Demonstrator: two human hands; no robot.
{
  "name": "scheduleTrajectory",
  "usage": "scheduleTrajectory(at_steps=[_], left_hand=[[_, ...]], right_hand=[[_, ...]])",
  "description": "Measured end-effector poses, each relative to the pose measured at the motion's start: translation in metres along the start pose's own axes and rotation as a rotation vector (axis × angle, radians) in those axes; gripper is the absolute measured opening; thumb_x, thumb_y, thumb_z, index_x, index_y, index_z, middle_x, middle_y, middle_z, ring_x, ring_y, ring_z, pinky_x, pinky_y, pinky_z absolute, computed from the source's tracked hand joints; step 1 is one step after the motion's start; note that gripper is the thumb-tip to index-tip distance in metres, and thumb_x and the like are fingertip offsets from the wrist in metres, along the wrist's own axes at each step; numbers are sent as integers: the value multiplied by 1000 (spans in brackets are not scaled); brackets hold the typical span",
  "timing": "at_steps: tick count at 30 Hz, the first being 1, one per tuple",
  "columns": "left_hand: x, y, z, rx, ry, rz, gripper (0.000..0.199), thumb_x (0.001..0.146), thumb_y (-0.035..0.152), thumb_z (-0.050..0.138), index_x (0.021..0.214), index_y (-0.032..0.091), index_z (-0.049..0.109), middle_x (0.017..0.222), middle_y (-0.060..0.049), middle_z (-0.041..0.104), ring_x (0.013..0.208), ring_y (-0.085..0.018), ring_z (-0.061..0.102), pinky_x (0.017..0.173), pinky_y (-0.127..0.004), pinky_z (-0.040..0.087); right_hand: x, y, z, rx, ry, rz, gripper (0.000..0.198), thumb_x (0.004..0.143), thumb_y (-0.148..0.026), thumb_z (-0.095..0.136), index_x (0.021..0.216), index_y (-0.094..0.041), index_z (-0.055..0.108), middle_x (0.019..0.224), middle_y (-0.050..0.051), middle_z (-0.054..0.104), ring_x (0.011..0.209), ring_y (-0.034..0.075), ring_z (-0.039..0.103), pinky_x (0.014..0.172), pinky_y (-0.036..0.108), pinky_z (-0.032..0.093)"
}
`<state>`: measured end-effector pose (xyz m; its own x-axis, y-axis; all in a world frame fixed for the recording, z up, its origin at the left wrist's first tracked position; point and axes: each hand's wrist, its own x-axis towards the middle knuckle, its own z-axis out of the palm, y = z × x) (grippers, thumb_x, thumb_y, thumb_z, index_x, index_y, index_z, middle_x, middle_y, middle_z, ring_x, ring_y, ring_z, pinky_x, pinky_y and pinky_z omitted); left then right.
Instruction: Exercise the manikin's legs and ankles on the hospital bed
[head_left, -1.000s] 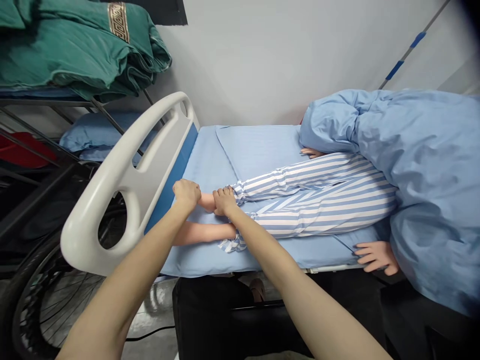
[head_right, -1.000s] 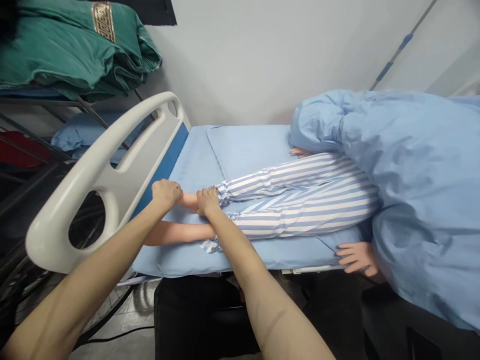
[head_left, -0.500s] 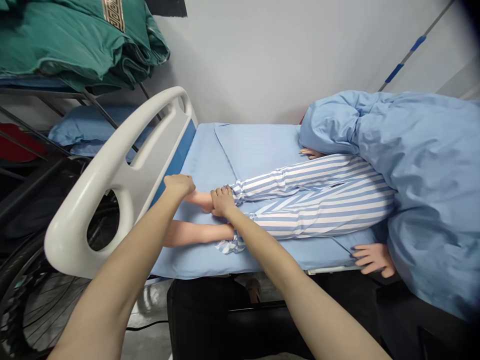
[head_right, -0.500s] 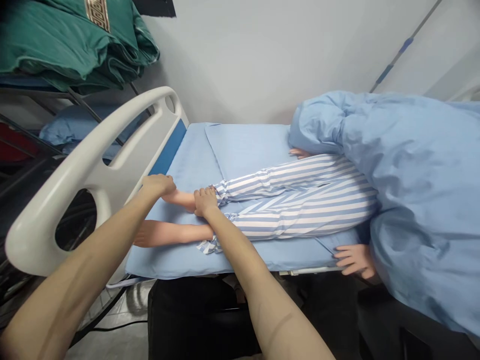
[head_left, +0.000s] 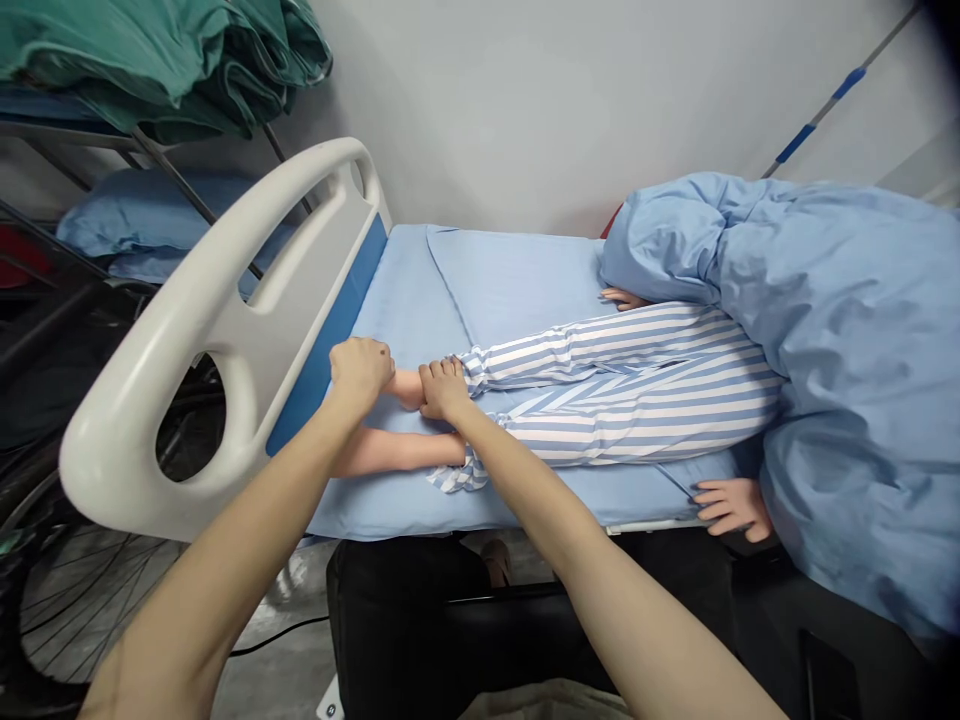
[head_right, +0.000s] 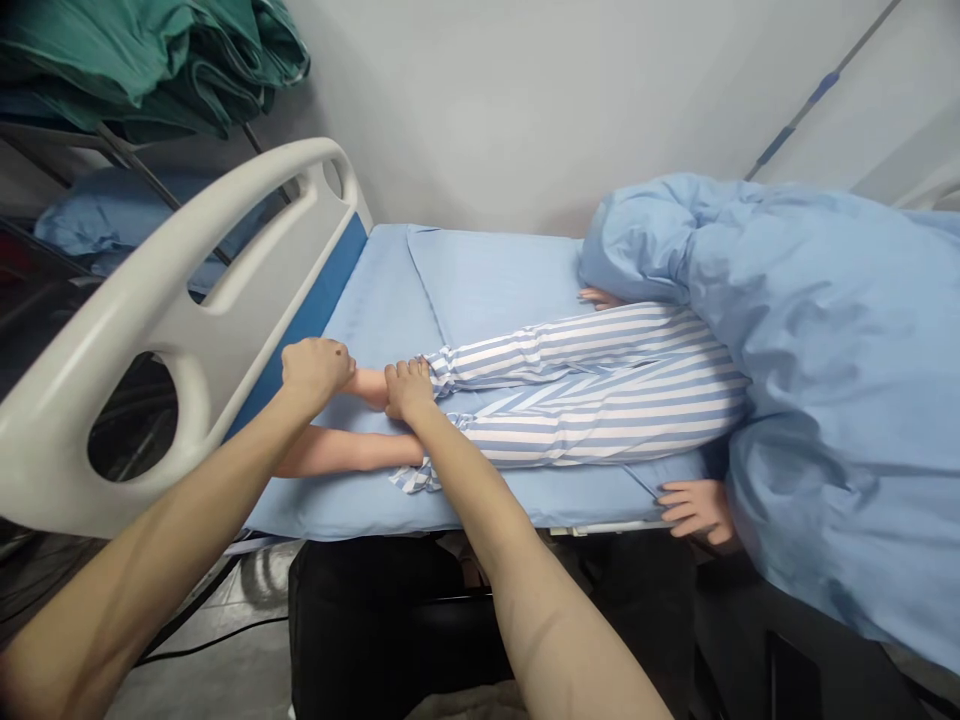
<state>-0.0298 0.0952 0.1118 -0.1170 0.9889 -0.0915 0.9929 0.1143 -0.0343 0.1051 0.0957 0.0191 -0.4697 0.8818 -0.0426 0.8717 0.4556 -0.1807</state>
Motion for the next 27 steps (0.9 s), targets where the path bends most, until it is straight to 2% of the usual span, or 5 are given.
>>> scheduleTrajectory(at_steps=[6, 13, 19, 23, 27], left_hand=[[-27, -5, -2, 106, 145, -62, 49, 93, 20, 31, 123, -7, 60, 109, -30, 67, 102, -35, 67, 76, -40, 48], [-56, -19, 0, 101, 223, -84, 62, 97, 37, 29, 136, -7, 49, 97, -27, 69, 94, -38, 69, 77, -42, 45], [-117, -38, 17, 99, 222, -58, 47, 96, 35, 33, 110, 8, 68, 101, -20, 68, 93, -33, 67, 71, -35, 43], [-148, -47, 35, 41, 275, -147, 52, 101, 41, 27, 126, 17, 66, 109, -18, 67, 74, -24, 65, 62, -30, 37], [-159, -50, 55, -61, 342, -208, 53, 102, 41, 27, 142, 27, 57, 106, -15, 70, 72, -22, 65, 61, -28, 36]], right_hand=[[-1, 0, 0, -6, 11, -4, 64, 77, -30, 71, 135, -11, 49, 138, 17, 51, 134, 34, 39, 122, 51, 14], [-2, -1, 1, -3, 23, -2, 62, 79, -34, 70, 134, -12, 51, 137, 17, 53, 134, 34, 41, 121, 51, 15], [2, 2, 6, 54, 33, 29, 62, 79, -53, 66, 125, -12, 56, 126, 20, 60, 124, 34, 50, 118, 52, 22], [-3, -1, -2, 63, 8, 32, 65, 82, -50, 64, 132, -12, 53, 137, 20, 54, 134, 36, 42, 119, 52, 21], [-27, -12, -14, 147, -13, 63, 72, 83, -48, 62, 142, -11, 44, 150, 20, 42, 146, 36, 28, 121, 51, 17]])
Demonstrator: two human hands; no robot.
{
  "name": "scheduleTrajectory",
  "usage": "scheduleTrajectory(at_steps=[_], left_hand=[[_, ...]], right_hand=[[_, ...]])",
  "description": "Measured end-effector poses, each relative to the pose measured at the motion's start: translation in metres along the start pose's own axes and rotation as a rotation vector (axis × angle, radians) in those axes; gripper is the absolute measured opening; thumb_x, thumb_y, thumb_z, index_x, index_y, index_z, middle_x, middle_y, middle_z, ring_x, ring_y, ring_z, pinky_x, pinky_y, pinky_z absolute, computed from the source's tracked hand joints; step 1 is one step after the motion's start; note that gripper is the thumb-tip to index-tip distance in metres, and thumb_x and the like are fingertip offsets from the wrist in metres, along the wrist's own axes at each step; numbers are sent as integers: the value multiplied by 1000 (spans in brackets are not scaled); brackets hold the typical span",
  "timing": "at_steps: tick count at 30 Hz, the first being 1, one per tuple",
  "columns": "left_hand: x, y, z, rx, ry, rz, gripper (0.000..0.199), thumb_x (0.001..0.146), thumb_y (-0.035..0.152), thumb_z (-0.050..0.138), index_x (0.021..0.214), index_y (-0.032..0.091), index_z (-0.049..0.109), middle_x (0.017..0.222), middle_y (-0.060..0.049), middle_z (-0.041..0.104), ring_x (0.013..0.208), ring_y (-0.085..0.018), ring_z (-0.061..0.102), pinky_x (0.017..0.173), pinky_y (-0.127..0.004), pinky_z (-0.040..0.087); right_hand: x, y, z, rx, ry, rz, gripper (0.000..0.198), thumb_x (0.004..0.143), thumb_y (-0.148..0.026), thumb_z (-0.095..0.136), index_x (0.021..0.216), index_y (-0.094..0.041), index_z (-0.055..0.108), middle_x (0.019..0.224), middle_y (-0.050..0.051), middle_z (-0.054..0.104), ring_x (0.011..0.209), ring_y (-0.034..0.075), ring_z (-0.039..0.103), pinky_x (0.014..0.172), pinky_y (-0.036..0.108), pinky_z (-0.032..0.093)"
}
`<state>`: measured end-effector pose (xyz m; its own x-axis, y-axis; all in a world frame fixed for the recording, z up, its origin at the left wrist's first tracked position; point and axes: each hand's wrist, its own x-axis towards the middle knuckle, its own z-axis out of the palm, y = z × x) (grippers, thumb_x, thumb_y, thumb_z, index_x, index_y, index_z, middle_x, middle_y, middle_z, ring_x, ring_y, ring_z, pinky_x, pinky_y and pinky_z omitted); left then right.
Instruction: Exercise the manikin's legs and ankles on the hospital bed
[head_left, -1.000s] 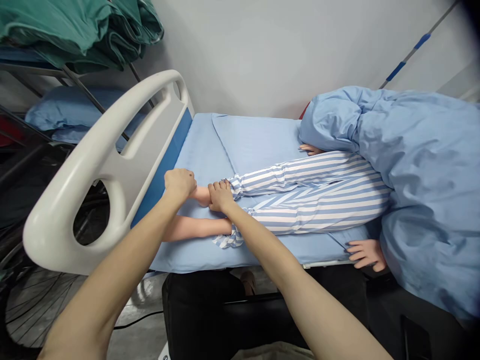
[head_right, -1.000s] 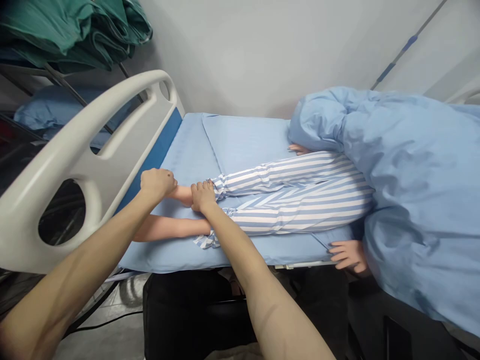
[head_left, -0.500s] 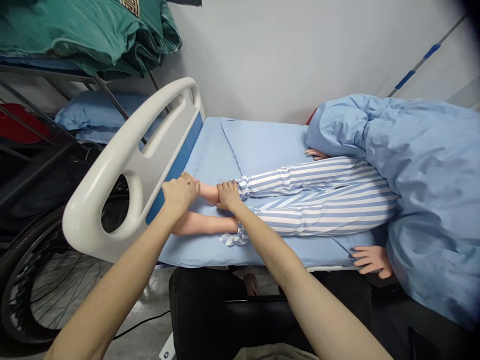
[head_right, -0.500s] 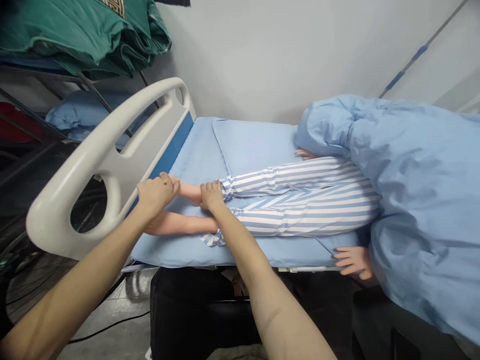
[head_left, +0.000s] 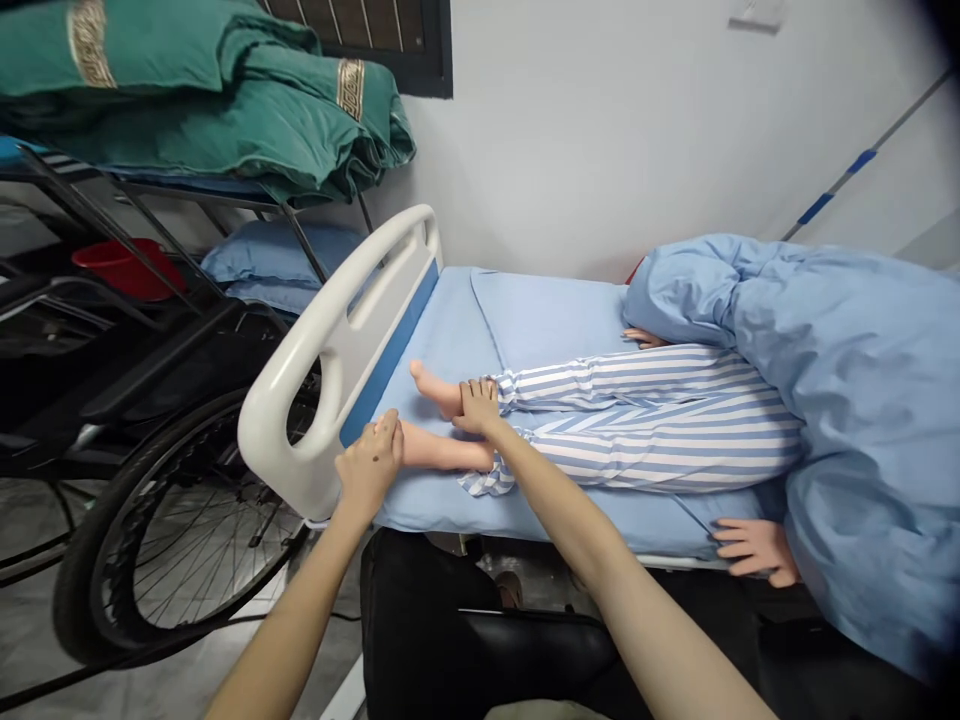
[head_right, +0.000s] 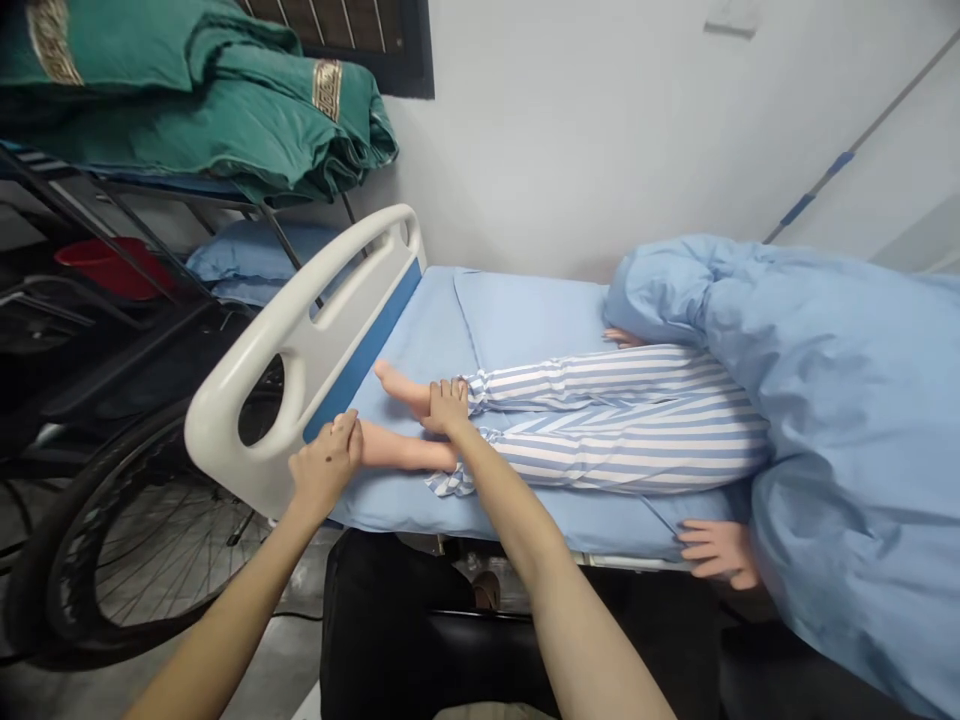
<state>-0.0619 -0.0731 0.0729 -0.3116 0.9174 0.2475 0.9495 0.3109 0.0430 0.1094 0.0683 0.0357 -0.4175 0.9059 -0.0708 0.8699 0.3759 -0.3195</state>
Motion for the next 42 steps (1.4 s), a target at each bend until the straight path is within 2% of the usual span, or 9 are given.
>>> scheduleTrajectory(at_steps=[4, 6, 9, 13, 16, 22, 29, 36, 42], left_hand=[[-10, -1, 9, -57, -10, -10, 55, 99, 44, 33, 147, 26, 53, 108, -17, 73, 81, -26, 67, 64, -30, 40], [-12, 0, 7, -65, -22, -11, 57, 98, 44, 34, 149, 24, 50, 109, -18, 73, 84, -28, 69, 66, -31, 41], [-9, 1, -4, -59, -47, -12, 60, 97, 45, 34, 151, 21, 46, 98, -19, 74, 79, -31, 70, 67, -33, 43], [11, 1, -21, -10, -43, -43, 60, 96, 50, 34, 137, 13, 59, 83, -20, 71, 79, -35, 70, 68, -38, 46], [29, 3, -24, 28, -28, 13, 53, 98, 40, 31, 118, 9, 68, 84, -23, 70, 83, -36, 70, 69, -39, 47], [45, 15, -21, 64, -56, 125, 49, 95, 21, 27, 104, 2, 71, 91, -28, 69, 89, -38, 69, 70, -42, 48], [53, 28, -15, 109, -226, 302, 45, 92, 17, 32, 94, 3, 75, 95, -30, 69, 98, -38, 63, 72, -40, 44], [30, 14, -3, 99, -54, 248, 46, 96, 26, 30, 96, 8, 72, 99, -24, 66, 101, -36, 56, 62, -33, 36], [17, 12, 4, 128, 37, 212, 45, 97, 30, 31, 108, 10, 70, 122, -22, 62, 104, -33, 55, 61, -32, 32]], right_hand=[[-39, -7, 0, 77, 76, -61, 77, 87, -45, 56, 151, -10, 33, 159, 21, 28, 151, 34, 19, 117, 48, 28], [-55, -7, 1, 58, 64, -136, 72, 91, -46, 53, 151, -9, 36, 161, 21, 25, 151, 34, 20, 118, 46, 29], [-66, -6, 2, 48, -6, -138, 57, 95, -50, 47, 138, -13, 52, 151, 18, 44, 142, 31, 39, 113, 41, 37], [-64, -9, 2, 84, -90, 50, 51, 94, -50, 45, 131, -17, 57, 121, 13, 69, 112, 28, 66, 94, 38, 50], [-61, -15, 3, 29, -84, 91, 48, 96, -47, 42, 124, -15, 64, 112, 14, 73, 106, 30, 69, 89, 39, 51], [-61, -24, 8, -42, -54, 106, 49, 99, -43, 36, 111, -11, 71, 105, 19, 74, 100, 32, 72, 84, 41, 53], [-62, -23, 5, -50, -64, 98, 50, 99, -42, 35, 114, -12, 72, 106, 19, 74, 101, 30, 72, 83, 39, 54], [-65, -21, 6, -29, -51, 89, 49, 99, -42, 36, 112, -12, 72, 106, 18, 74, 100, 29, 72, 84, 38, 53], [-67, -21, 7, -16, -32, 67, 48, 100, -41, 36, 111, -12, 72, 104, 18, 74, 96, 29, 73, 81, 38, 53]])
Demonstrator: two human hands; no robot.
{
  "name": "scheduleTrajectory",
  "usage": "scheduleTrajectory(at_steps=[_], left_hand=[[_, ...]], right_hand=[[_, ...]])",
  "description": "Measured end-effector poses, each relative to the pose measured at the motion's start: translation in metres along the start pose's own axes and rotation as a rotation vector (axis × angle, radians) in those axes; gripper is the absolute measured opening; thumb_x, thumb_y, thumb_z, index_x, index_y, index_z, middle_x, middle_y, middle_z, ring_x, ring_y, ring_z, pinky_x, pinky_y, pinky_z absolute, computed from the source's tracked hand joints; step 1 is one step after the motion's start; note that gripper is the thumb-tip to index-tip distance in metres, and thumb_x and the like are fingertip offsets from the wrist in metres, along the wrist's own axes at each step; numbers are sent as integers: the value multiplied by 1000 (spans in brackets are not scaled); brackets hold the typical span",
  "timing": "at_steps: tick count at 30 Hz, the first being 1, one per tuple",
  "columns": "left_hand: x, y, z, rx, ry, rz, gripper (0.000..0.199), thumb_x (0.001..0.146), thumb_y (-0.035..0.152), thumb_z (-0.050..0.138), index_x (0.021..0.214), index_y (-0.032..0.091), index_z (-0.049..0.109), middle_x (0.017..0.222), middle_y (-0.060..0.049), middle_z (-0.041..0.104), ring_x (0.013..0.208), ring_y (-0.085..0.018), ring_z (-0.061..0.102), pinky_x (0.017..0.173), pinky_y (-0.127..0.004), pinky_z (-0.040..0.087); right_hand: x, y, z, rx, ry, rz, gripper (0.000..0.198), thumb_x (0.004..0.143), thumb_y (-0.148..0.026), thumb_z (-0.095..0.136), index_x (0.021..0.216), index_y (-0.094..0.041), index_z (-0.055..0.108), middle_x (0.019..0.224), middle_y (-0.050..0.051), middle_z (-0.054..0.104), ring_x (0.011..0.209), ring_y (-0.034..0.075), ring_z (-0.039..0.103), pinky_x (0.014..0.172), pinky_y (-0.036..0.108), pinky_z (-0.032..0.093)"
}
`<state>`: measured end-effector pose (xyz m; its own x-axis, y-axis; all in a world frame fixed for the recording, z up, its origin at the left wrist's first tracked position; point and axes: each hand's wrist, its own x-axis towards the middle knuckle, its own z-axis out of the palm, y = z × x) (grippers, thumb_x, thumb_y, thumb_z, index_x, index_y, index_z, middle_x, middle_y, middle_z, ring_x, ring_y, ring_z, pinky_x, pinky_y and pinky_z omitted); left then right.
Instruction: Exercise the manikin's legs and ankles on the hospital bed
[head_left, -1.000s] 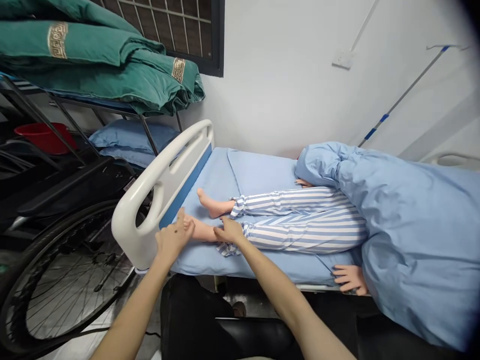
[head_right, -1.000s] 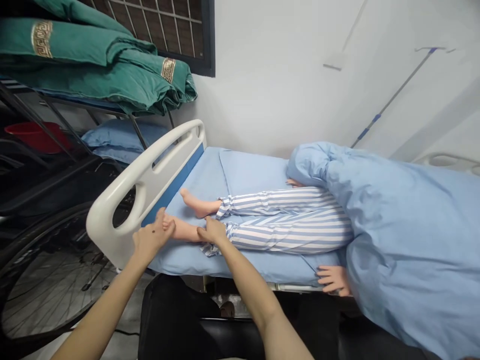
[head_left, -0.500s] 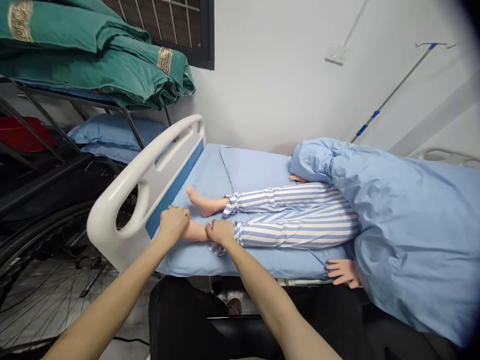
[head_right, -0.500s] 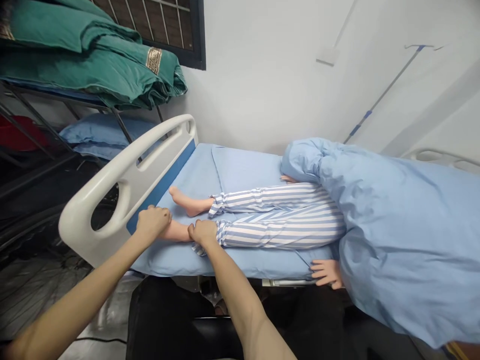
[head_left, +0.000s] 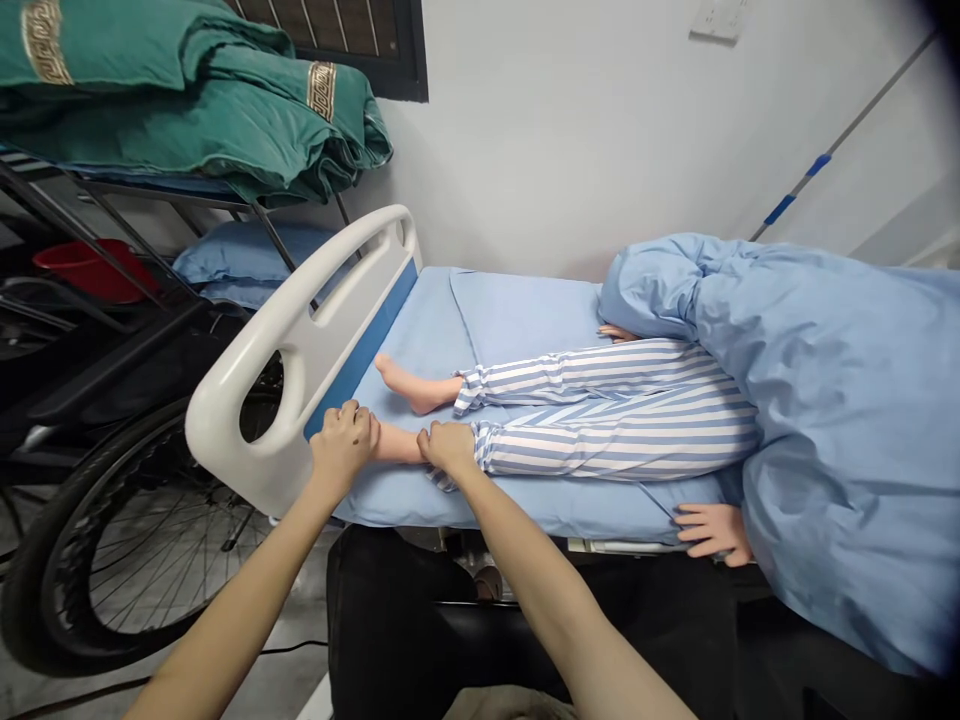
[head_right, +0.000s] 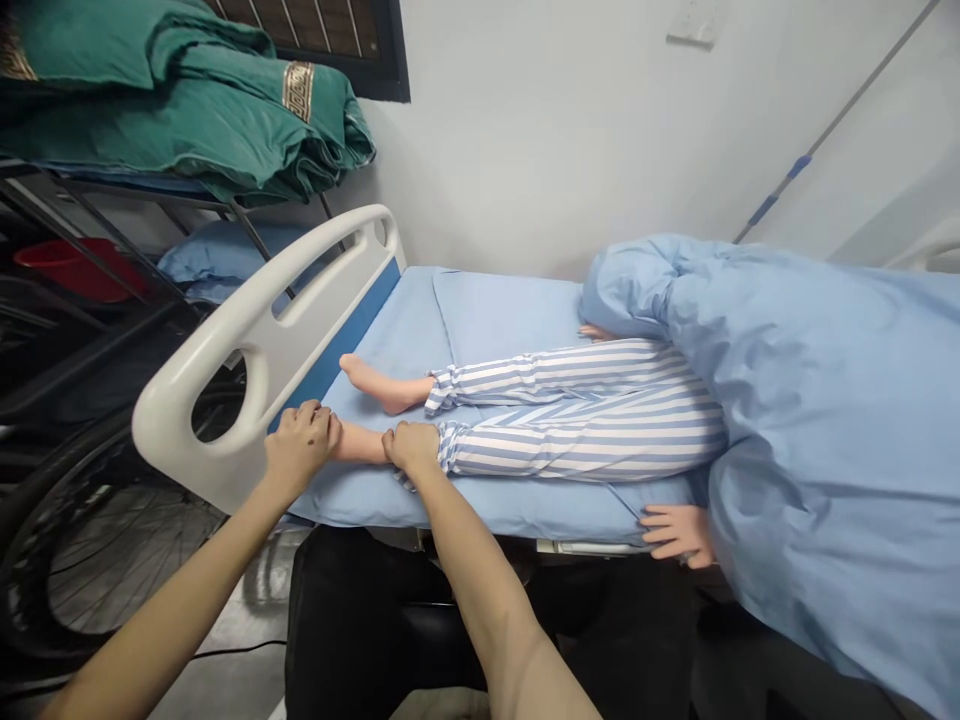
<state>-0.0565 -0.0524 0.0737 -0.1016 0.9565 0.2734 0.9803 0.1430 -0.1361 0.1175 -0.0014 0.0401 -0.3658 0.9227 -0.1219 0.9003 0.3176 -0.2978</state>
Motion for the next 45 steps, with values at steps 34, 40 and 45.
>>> scheduleTrajectory(at_steps=[34, 40, 45], left_hand=[[8, -3, 16, -154, 150, -84, 43, 97, 33, 37, 111, 13, 72, 121, -20, 65, 104, -32, 62, 70, -33, 42], [-8, -14, 20, -204, 166, -78, 49, 98, 36, 36, 137, 18, 60, 132, -18, 61, 86, -25, 65, 64, -32, 39], [14, -17, -8, -79, -71, -163, 55, 99, 39, 24, 119, 11, 67, 94, -19, 68, 88, -33, 67, 77, -41, 47]], right_hand=[[3, 0, -1, -28, -57, 28, 51, 100, -40, 34, 109, -13, 76, 102, 15, 76, 98, 27, 73, 87, 38, 51], [1, -2, -4, -37, -54, 16, 51, 101, -39, 34, 108, -11, 76, 106, 17, 75, 100, 25, 72, 88, 36, 51], [1, -2, -5, -54, -56, 21, 51, 101, -39, 33, 108, -12, 76, 105, 17, 75, 99, 25, 73, 85, 36, 52]])
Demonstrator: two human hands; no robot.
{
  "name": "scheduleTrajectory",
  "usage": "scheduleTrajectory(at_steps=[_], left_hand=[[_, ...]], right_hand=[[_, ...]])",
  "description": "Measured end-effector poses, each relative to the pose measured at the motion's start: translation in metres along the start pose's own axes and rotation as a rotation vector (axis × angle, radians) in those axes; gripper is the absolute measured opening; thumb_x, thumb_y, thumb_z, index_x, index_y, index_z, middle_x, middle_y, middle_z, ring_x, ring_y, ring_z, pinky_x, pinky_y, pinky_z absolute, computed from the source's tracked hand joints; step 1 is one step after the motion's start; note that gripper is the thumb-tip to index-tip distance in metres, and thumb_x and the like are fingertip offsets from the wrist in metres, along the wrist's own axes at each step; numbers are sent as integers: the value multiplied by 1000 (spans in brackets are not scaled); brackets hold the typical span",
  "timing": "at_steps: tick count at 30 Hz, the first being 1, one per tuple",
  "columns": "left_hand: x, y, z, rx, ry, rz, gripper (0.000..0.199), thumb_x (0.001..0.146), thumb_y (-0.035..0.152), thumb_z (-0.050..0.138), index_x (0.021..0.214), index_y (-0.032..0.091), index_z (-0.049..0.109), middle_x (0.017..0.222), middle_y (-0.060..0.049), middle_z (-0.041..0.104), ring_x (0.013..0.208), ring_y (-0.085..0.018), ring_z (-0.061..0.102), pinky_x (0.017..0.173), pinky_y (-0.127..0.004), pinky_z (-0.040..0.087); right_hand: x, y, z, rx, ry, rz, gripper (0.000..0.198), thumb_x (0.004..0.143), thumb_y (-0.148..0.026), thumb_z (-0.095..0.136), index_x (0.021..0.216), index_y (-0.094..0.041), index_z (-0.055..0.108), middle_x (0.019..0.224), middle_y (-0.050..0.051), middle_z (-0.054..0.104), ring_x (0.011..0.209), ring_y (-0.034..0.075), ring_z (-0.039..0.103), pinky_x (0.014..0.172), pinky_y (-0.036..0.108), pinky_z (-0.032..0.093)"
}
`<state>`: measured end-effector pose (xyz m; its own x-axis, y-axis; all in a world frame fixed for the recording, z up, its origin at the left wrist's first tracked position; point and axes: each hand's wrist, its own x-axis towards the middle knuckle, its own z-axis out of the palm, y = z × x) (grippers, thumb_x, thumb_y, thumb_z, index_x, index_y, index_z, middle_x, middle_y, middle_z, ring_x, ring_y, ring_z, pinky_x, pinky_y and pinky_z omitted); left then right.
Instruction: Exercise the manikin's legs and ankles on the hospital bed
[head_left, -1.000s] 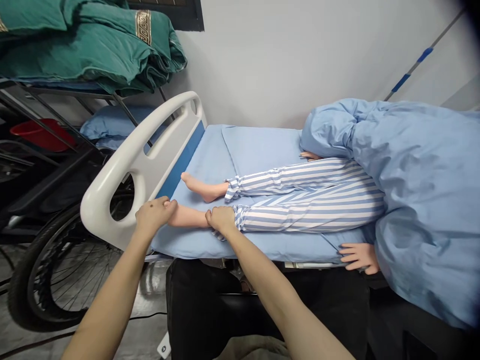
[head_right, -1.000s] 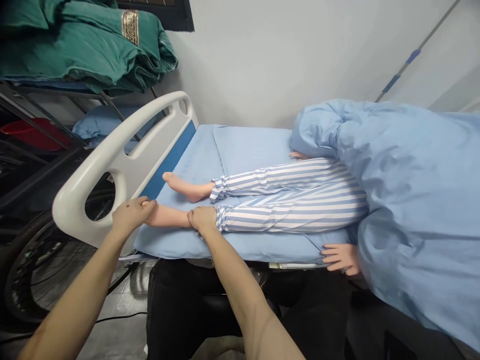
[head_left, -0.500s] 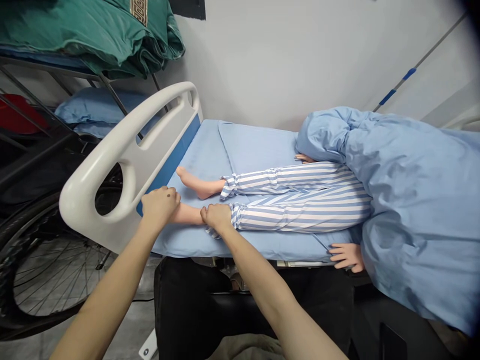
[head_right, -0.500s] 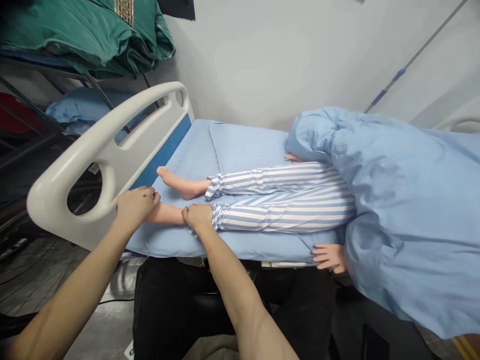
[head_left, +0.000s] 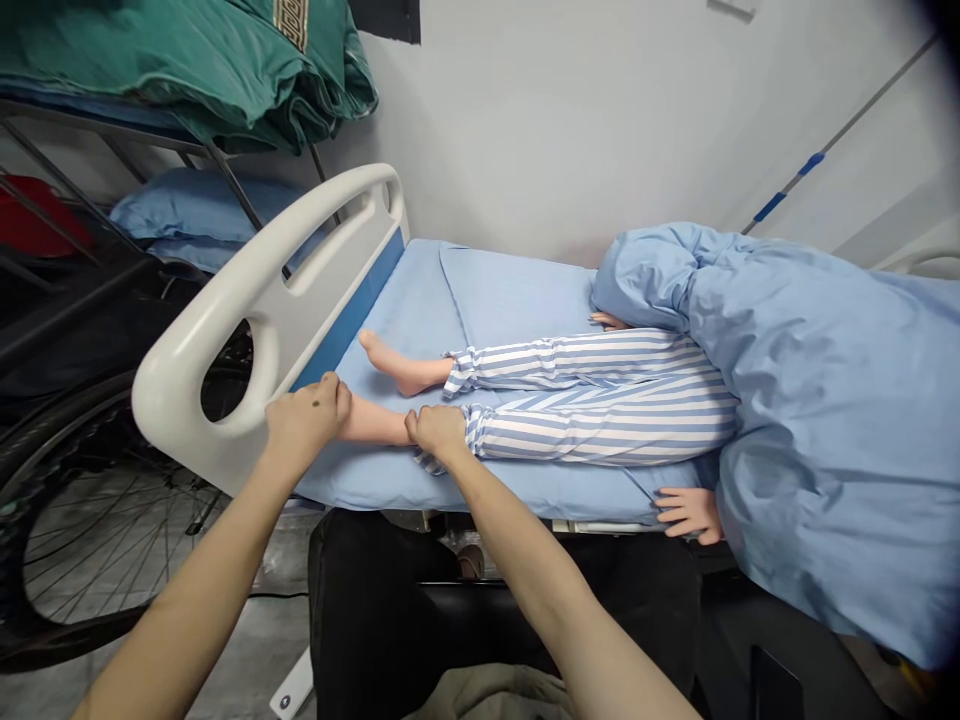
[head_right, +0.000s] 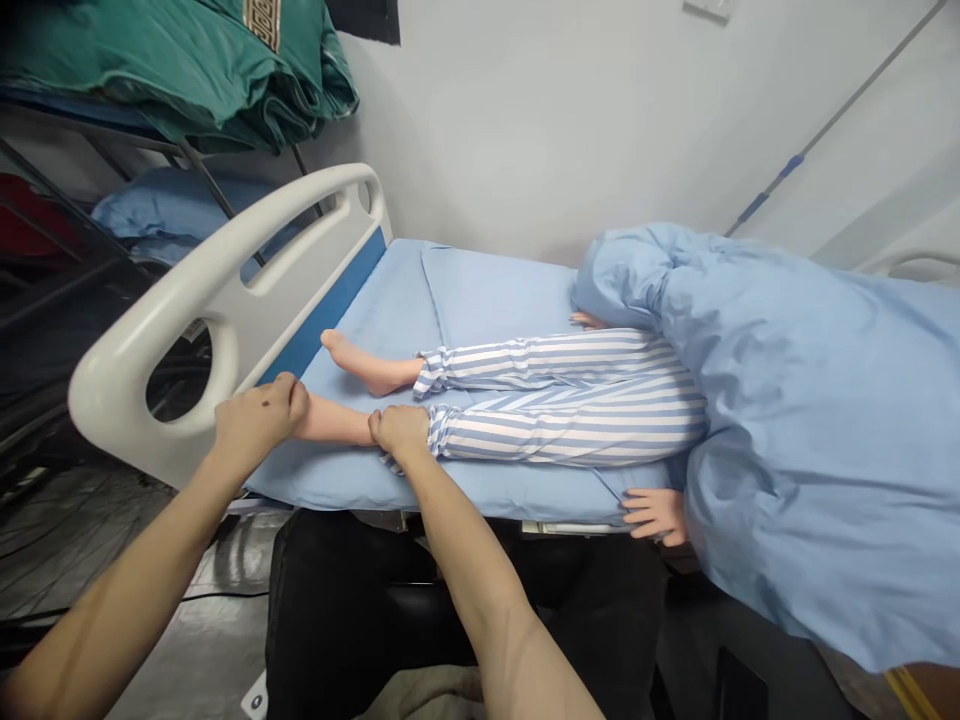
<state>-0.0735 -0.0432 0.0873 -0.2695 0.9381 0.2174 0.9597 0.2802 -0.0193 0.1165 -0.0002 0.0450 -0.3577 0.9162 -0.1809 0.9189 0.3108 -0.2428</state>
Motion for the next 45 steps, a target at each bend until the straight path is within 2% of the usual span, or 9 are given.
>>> scheduleTrajectory(at_steps=[7, 11, 16, 22, 26, 32, 35, 40, 45], left_hand=[[52, 0, -21, -82, -474, -79, 44, 92, 35, 35, 112, 19, 71, 127, -18, 65, 115, -38, 61, 88, -49, 47], [51, 12, -14, 34, -331, -58, 45, 90, 34, 40, 113, 11, 71, 117, -23, 67, 108, -40, 64, 85, -48, 46], [12, 20, 4, 59, -19, 90, 50, 96, 29, 27, 104, 8, 71, 102, -23, 67, 98, -36, 64, 75, -40, 44], [-16, 16, 22, -221, 246, -142, 52, 99, 41, 30, 137, 12, 53, 122, -18, 64, 95, -29, 65, 72, -37, 43], [-8, 13, 12, -315, 101, -203, 49, 101, 41, 27, 121, 14, 62, 117, -17, 67, 104, -29, 64, 82, -37, 44], [33, 9, -22, -35, -304, -154, 49, 96, 33, 30, 116, 14, 70, 118, -22, 68, 109, -38, 64, 87, -48, 46], [44, 14, -29, 57, -401, -78, 46, 93, 27, 35, 117, 8, 70, 122, -25, 66, 112, -39, 63, 88, -49, 47], [27, 22, -19, 91, -200, 13, 49, 94, 24, 29, 107, 3, 71, 102, -27, 69, 101, -40, 67, 79, -46, 45], [1, 20, -3, -15, 27, -96, 52, 97, 30, 24, 114, 5, 66, 94, -24, 68, 90, -36, 67, 74, -42, 45]], right_hand=[[4, 1, 4, 6, 12, -13, 51, 101, -39, 33, 107, -13, 77, 105, 15, 75, 98, 26, 73, 85, 38, 52], [3, 1, 2, 4, 17, -18, 51, 102, -38, 33, 107, -12, 76, 105, 17, 75, 98, 26, 73, 84, 36, 51], [-3, 0, -2, 2, 12, -31, 51, 103, -38, 33, 110, -11, 76, 104, 18, 75, 99, 25, 73, 87, 36, 50], [-3, 1, -1, 9, 17, -36, 51, 102, -38, 33, 110, -12, 76, 104, 17, 75, 99, 26, 73, 89, 37, 50], [0, 2, 0, 14, 2, -44, 51, 103, -38, 33, 110, -12, 75, 105, 17, 75, 100, 26, 73, 89, 38, 50], [2, 4, 3, 7, -7, -63, 51, 103, -37, 31, 111, -12, 74, 108, 16, 75, 102, 26, 72, 88, 38, 51], [2, 4, 3, 6, 7, -54, 51, 102, -38, 32, 111, -12, 74, 108, 16, 75, 102, 26, 72, 87, 37, 51], [-1, 3, -2, -11, -22, -55, 53, 103, -37, 30, 112, -12, 75, 110, 16, 74, 103, 25, 72, 86, 35, 50], [-4, 1, -3, -29, 6, -66, 51, 103, -36, 30, 110, -12, 75, 107, 16, 75, 102, 24, 72, 87, 35, 51]])
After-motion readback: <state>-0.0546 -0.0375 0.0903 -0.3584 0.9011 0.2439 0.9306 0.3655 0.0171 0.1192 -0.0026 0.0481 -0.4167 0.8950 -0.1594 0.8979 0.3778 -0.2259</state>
